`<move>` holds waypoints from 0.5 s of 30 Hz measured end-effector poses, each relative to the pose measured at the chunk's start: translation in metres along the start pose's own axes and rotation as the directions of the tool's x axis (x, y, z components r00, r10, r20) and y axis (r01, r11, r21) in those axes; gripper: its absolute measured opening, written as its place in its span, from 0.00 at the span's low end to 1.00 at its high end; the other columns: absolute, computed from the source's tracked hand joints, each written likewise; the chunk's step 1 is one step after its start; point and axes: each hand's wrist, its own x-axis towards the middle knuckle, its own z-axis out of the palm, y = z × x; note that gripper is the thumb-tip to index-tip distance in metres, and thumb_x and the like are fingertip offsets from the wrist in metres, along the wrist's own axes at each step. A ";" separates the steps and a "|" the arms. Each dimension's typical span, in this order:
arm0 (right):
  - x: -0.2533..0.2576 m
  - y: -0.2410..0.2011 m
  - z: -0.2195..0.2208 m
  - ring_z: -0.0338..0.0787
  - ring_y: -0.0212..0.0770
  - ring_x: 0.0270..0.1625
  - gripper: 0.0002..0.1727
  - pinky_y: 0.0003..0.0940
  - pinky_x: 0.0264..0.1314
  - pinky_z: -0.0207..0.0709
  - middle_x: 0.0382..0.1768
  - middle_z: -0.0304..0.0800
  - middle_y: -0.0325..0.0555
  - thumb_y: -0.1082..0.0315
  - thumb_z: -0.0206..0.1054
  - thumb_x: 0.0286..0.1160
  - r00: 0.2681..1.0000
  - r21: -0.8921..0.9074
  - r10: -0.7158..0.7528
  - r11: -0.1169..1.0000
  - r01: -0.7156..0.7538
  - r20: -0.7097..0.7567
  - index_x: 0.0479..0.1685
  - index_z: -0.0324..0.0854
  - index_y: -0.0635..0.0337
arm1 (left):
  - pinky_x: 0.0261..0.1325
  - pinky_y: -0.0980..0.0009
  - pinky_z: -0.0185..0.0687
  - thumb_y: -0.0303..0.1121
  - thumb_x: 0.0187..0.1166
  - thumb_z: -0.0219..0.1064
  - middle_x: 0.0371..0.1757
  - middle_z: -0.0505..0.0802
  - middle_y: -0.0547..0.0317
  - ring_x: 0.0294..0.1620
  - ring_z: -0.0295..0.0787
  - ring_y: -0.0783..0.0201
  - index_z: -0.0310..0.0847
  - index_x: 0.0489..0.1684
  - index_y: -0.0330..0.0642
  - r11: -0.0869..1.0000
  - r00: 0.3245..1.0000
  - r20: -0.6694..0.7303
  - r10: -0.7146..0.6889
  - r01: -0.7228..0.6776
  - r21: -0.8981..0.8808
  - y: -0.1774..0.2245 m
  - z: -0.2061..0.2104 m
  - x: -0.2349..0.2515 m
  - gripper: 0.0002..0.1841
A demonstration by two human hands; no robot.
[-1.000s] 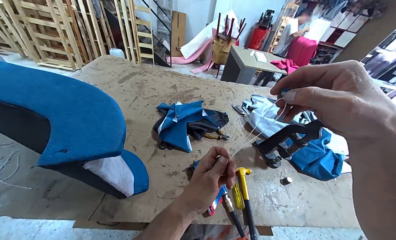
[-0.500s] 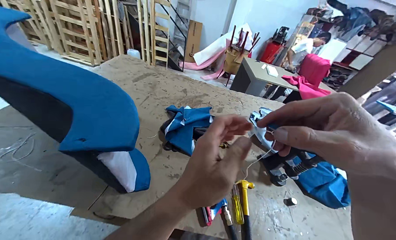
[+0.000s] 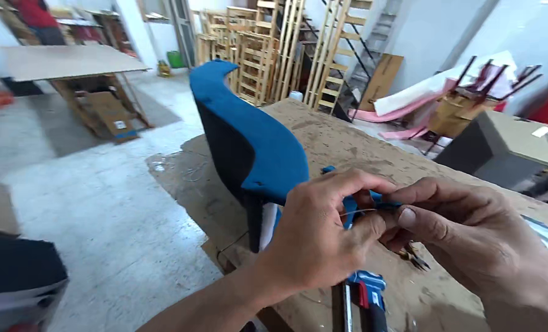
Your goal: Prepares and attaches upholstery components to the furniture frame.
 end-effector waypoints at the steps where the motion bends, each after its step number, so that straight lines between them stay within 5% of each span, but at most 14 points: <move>1: 0.008 0.004 0.005 0.95 0.37 0.32 0.10 0.30 0.35 0.93 0.35 0.96 0.46 0.63 0.76 0.74 1.000 0.038 0.011 0.999 -0.012 0.021 0.49 0.91 0.54 | 0.18 0.83 0.73 0.26 0.71 0.78 0.40 0.91 0.66 0.20 0.76 0.78 0.90 0.52 0.43 1.000 1.000 0.010 -0.027 0.028 -0.014 0.000 -0.011 0.002 0.13; 9: 0.072 0.018 0.050 0.93 0.35 0.28 0.13 0.26 0.31 0.90 0.31 0.95 0.49 0.79 0.74 0.67 0.988 0.101 0.145 0.983 -0.150 0.058 0.49 0.94 0.61 | 0.23 0.79 0.79 0.24 0.65 0.81 0.37 0.93 0.58 0.28 0.86 0.68 0.91 0.47 0.40 0.970 0.958 0.201 -0.203 0.225 -0.093 -0.035 -0.100 0.032 0.13; 15: 0.100 0.024 0.080 0.93 0.33 0.27 0.11 0.24 0.29 0.90 0.29 0.96 0.43 0.75 0.76 0.68 0.983 -0.147 0.158 0.974 -0.171 -0.095 0.48 0.96 0.58 | 0.21 0.81 0.77 0.26 0.70 0.78 0.35 0.93 0.63 0.23 0.80 0.72 0.93 0.54 0.41 0.981 0.944 0.321 -0.074 0.126 -0.144 -0.084 -0.146 0.048 0.15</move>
